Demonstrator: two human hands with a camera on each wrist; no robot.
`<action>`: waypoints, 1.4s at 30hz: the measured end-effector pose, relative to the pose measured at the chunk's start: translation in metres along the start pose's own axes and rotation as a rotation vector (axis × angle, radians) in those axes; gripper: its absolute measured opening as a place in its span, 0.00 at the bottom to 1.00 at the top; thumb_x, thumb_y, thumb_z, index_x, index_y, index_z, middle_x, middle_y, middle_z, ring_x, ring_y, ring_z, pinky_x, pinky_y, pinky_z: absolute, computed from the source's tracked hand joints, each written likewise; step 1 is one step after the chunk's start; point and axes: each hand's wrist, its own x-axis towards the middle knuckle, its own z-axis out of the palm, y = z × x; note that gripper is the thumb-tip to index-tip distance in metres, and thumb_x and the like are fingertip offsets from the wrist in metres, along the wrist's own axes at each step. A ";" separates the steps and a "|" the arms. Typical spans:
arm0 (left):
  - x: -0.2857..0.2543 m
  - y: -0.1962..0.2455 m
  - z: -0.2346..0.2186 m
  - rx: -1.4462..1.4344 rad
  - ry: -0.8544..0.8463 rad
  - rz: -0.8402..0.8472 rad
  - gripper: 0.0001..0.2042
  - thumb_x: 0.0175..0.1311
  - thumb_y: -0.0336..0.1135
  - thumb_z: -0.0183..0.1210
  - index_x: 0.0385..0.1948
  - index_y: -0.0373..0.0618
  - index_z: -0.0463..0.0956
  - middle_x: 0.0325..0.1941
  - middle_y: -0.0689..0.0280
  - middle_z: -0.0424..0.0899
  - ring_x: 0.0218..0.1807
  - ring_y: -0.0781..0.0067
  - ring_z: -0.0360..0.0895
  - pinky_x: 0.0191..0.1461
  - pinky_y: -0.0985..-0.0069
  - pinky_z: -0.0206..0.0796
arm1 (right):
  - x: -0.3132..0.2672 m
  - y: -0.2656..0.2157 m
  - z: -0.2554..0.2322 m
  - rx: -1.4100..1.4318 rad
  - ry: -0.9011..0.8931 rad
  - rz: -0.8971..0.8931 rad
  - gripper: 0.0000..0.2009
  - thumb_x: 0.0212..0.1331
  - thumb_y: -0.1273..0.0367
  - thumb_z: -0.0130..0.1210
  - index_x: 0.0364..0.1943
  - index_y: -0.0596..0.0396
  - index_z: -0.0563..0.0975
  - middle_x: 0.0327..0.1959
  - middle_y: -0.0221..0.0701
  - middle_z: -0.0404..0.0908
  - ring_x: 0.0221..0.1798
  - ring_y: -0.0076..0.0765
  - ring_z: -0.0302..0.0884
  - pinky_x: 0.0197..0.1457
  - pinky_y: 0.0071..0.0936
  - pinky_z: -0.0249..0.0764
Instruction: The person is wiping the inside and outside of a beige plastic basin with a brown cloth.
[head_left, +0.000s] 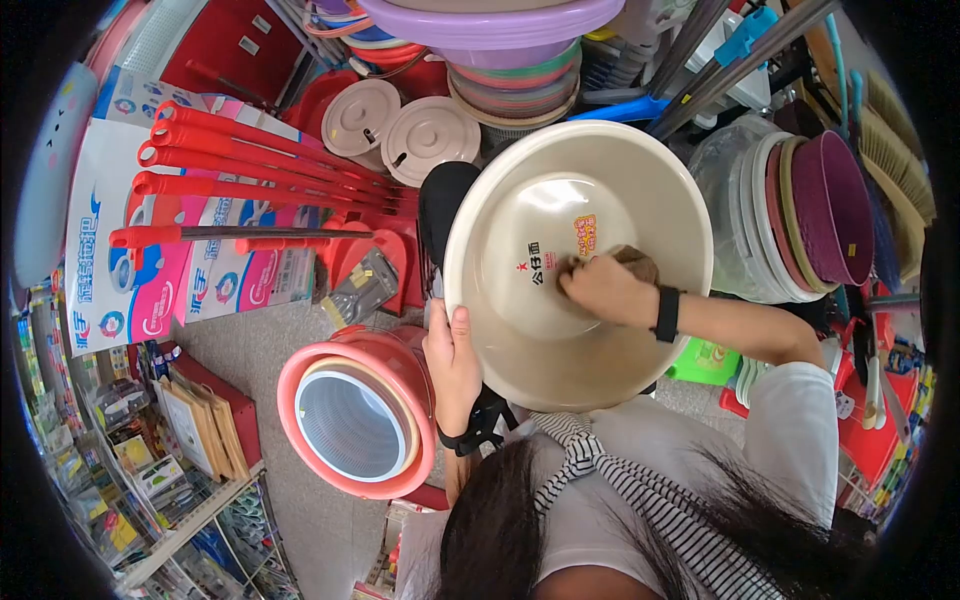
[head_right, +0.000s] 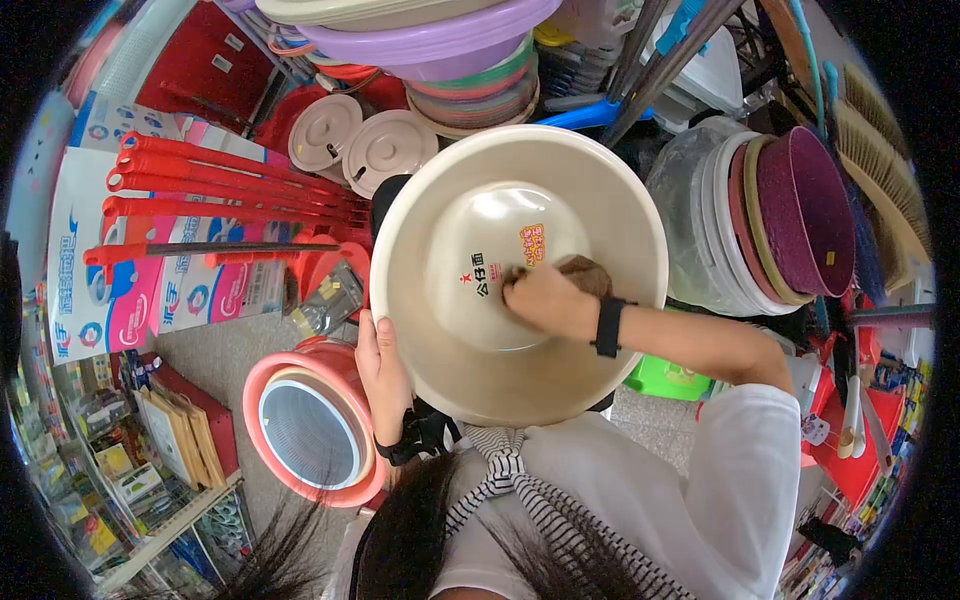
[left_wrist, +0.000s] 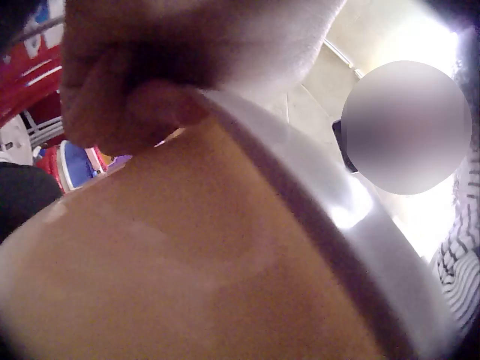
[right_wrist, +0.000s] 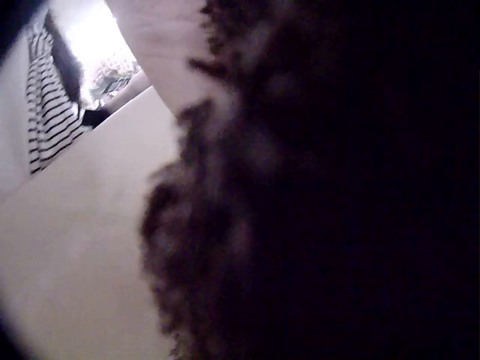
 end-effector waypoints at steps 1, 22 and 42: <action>0.000 0.000 0.000 0.000 0.004 0.012 0.17 0.75 0.47 0.43 0.40 0.38 0.68 0.31 0.67 0.73 0.34 0.80 0.69 0.38 0.81 0.62 | -0.002 -0.002 0.001 0.002 0.000 0.001 0.06 0.48 0.72 0.55 0.30 0.58 0.74 0.24 0.36 0.81 0.27 0.39 0.81 0.29 0.34 0.76; 0.005 -0.003 -0.001 0.020 0.040 0.115 0.15 0.75 0.43 0.44 0.35 0.38 0.64 0.22 0.57 0.72 0.26 0.78 0.67 0.30 0.75 0.63 | 0.009 0.006 -0.013 0.344 0.009 0.136 0.09 0.49 0.69 0.56 0.34 0.58 0.74 0.23 0.41 0.80 0.28 0.50 0.80 0.33 0.43 0.76; 0.009 -0.004 -0.001 0.146 0.098 0.173 0.17 0.76 0.46 0.41 0.36 0.39 0.64 0.19 0.57 0.67 0.21 0.70 0.65 0.27 0.71 0.59 | 0.059 -0.062 -0.077 0.586 0.770 0.084 0.14 0.54 0.67 0.57 0.43 0.55 0.73 0.28 0.39 0.79 0.29 0.45 0.79 0.31 0.40 0.73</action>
